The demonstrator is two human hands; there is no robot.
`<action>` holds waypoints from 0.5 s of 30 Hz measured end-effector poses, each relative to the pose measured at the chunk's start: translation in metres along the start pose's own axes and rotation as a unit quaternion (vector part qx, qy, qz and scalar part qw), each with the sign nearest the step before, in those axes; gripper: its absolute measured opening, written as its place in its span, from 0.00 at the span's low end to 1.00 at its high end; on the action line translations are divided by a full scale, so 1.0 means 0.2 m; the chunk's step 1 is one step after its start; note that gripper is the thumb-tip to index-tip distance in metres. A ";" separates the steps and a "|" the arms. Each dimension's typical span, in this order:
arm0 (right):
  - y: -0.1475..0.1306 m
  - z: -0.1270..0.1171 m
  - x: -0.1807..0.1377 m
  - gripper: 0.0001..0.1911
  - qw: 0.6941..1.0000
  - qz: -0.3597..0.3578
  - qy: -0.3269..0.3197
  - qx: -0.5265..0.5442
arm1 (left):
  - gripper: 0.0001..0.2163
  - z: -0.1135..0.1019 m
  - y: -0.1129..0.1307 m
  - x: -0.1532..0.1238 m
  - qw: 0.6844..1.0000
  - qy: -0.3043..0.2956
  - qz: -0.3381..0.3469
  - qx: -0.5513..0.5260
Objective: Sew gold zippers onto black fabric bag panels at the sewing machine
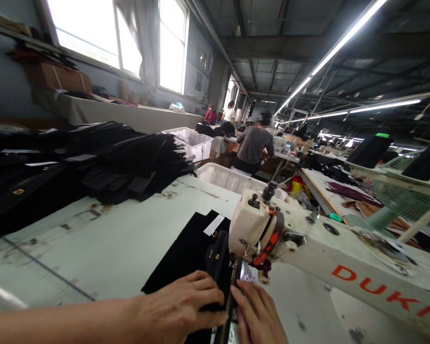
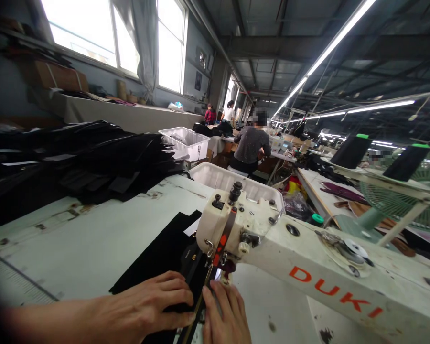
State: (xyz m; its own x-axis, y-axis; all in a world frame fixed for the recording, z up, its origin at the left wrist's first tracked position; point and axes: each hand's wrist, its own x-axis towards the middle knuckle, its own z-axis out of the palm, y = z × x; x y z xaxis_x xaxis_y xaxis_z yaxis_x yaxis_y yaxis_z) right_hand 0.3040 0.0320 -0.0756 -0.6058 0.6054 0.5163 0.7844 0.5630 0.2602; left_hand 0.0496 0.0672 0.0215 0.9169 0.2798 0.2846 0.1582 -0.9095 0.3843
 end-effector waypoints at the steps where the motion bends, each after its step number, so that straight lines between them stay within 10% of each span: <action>1: 0.00 0.00 0.00 0.24 1.000 0.000 0.002 0.001 | 0.23 0.00 -0.01 0.01 1.000 0.006 0.001 -0.003; 15: 0.02 0.00 0.01 0.22 0.999 -0.006 0.038 0.027 | 0.33 -0.01 -0.15 0.08 1.000 -0.008 -0.012 0.013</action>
State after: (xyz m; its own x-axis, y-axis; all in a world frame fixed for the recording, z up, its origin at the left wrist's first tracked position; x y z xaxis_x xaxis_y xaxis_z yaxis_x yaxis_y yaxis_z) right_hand 0.3047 0.0350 -0.0727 -0.6010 0.5560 0.5742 0.7682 0.6001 0.2231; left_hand 0.0588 0.1000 0.0160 0.9186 0.2972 0.2605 0.1904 -0.9104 0.3672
